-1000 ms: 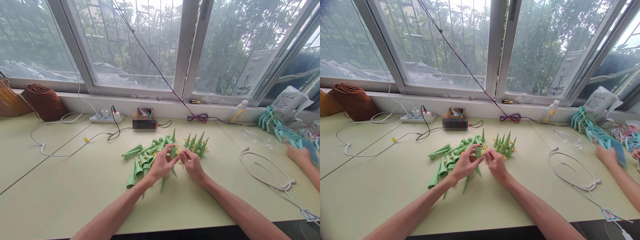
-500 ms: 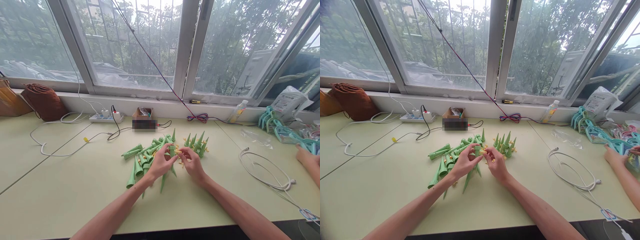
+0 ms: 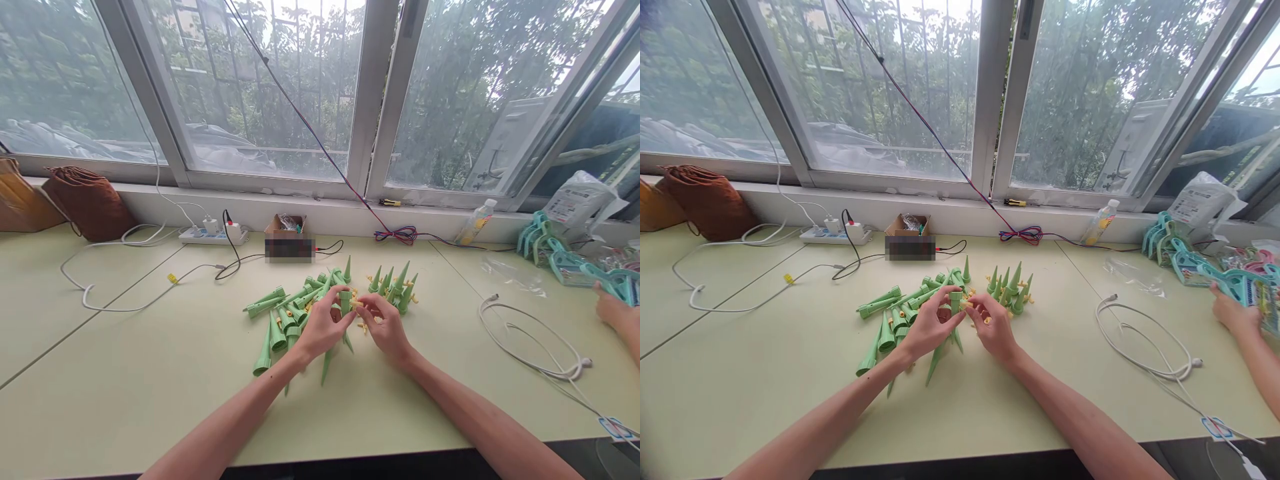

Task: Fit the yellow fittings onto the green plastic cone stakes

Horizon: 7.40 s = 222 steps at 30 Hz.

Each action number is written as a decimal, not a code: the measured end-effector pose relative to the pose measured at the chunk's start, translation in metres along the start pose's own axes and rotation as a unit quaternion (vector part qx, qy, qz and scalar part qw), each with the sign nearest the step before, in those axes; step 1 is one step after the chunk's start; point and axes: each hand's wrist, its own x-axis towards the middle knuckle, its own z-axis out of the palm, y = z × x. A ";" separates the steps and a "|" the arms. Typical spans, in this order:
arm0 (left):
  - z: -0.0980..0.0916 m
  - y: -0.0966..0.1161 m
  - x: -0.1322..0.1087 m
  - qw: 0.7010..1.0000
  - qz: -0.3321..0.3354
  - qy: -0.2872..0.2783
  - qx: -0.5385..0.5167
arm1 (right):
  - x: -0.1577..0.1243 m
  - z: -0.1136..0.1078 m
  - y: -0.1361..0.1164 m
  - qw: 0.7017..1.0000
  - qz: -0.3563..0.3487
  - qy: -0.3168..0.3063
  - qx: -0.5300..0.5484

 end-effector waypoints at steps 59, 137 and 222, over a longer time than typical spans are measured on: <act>0.001 -0.005 0.000 1.000 0.004 -0.005 -0.013 | 0.000 0.000 0.004 1.000 0.021 -0.006 -0.010; 0.002 -0.003 -0.002 0.999 0.033 -0.008 0.028 | -0.002 0.001 0.007 0.997 0.036 -0.057 0.032; 0.002 -0.008 -0.001 0.998 0.043 0.008 0.048 | -0.002 -0.001 0.002 0.998 0.050 -0.032 0.021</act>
